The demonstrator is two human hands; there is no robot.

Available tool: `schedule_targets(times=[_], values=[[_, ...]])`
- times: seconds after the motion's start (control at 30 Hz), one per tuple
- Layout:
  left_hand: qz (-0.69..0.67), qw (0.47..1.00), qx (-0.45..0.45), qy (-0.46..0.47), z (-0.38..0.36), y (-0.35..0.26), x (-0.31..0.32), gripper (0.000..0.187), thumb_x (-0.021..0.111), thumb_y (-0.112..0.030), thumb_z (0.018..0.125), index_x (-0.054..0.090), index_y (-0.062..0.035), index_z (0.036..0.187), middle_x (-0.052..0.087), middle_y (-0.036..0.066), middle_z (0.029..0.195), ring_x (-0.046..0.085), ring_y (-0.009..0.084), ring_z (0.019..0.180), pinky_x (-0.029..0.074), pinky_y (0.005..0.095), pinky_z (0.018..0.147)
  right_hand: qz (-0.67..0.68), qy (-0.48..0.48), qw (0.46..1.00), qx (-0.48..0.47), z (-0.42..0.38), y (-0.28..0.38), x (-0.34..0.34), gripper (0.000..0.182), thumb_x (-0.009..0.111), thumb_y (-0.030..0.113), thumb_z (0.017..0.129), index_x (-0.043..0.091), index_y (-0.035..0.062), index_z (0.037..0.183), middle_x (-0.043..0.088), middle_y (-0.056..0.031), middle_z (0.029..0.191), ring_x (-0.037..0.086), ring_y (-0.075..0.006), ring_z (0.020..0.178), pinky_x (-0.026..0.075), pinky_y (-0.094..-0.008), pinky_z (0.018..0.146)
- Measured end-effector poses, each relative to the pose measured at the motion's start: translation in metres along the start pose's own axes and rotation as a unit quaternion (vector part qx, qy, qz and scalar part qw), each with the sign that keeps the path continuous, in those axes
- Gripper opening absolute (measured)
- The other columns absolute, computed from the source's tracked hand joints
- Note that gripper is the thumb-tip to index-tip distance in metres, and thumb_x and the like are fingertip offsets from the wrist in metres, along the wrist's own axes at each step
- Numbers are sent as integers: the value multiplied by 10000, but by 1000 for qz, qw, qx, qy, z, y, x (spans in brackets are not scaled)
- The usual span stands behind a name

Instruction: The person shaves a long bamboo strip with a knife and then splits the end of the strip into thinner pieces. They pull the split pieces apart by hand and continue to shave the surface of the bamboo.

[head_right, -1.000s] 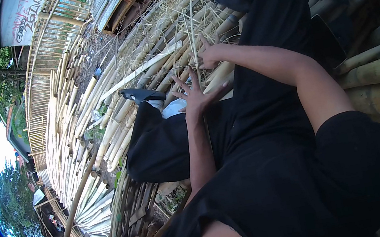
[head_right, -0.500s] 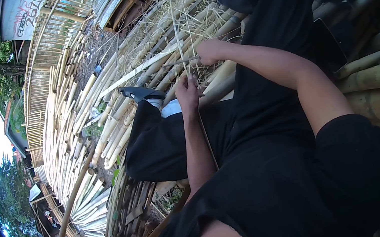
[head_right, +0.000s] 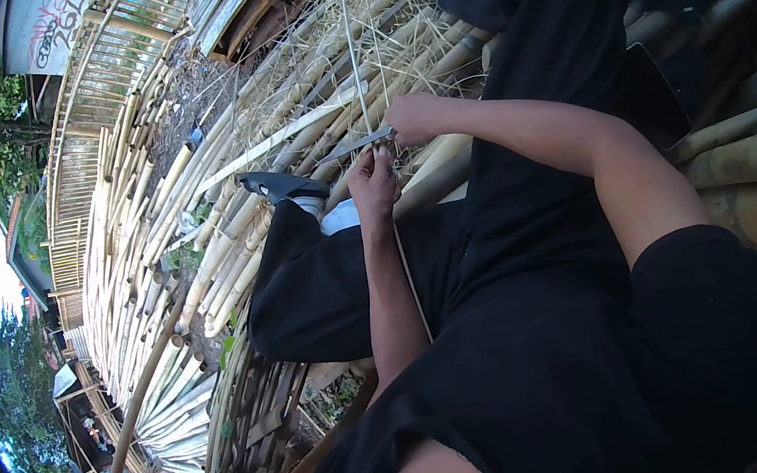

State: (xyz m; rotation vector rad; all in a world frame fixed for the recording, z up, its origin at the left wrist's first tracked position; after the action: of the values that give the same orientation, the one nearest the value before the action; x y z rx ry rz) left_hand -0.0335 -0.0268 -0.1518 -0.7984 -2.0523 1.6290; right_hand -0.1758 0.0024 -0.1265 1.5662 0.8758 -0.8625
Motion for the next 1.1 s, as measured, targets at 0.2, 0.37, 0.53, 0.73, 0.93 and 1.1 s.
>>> schedule_targets(times=[0.2,0.37,0.53,0.73,0.93,1.1], values=[[-34,999,-18,16,-21,-11,15,227,520,-211,928,566,-49,775,370,-83,520,293,7,400,208,205,361,21,-22,994,106,4,-31,-21,243,551,185,719,642,-35,763,623,-252,770,624,-376,762,498,-445,713],[-49,997,-47,46,-26,-7,14,199,523,-220,930,604,-38,926,357,-94,524,293,5,381,203,188,348,34,-63,983,172,9,-58,-26,251,533,177,718,646,-43,756,627,-249,777,624,-380,777,496,-454,723],[-90,995,-44,7,-19,-15,0,214,504,-226,938,578,-54,835,371,-82,539,313,6,405,216,190,349,30,-3,997,74,-7,3,-10,225,540,164,702,649,-26,752,628,-246,780,622,-386,788,497,-452,727],[-108,994,-25,10,-21,-27,5,212,500,-225,941,581,-61,835,365,-81,544,301,-1,394,207,185,341,22,-47,991,125,3,-18,-26,198,549,145,685,640,-26,725,624,-250,774,624,-381,782,499,-452,733],[-104,994,-38,11,-24,-20,1,203,501,-187,939,595,-26,1020,342,-79,541,285,10,377,200,191,331,33,-10,996,85,-1,-4,-12,218,540,156,705,635,-36,745,633,-236,803,627,-372,787,501,-447,732],[-120,992,-32,33,-17,-27,4,201,500,-213,939,601,-39,951,379,-75,553,303,6,390,208,190,341,48,-69,988,132,2,-17,-22,225,563,177,704,649,-24,758,635,-227,782,631,-363,784,502,-439,733]])
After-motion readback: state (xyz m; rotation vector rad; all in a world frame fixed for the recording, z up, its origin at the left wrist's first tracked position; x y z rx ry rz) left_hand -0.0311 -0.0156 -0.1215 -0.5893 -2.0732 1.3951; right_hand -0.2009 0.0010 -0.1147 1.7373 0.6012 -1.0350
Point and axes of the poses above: each hand's wrist, its own z-axis towards the middle knuckle, its own x-axis out of the palm, y = z × x, the point moved 5 cm from there along z, towards the middle knuckle
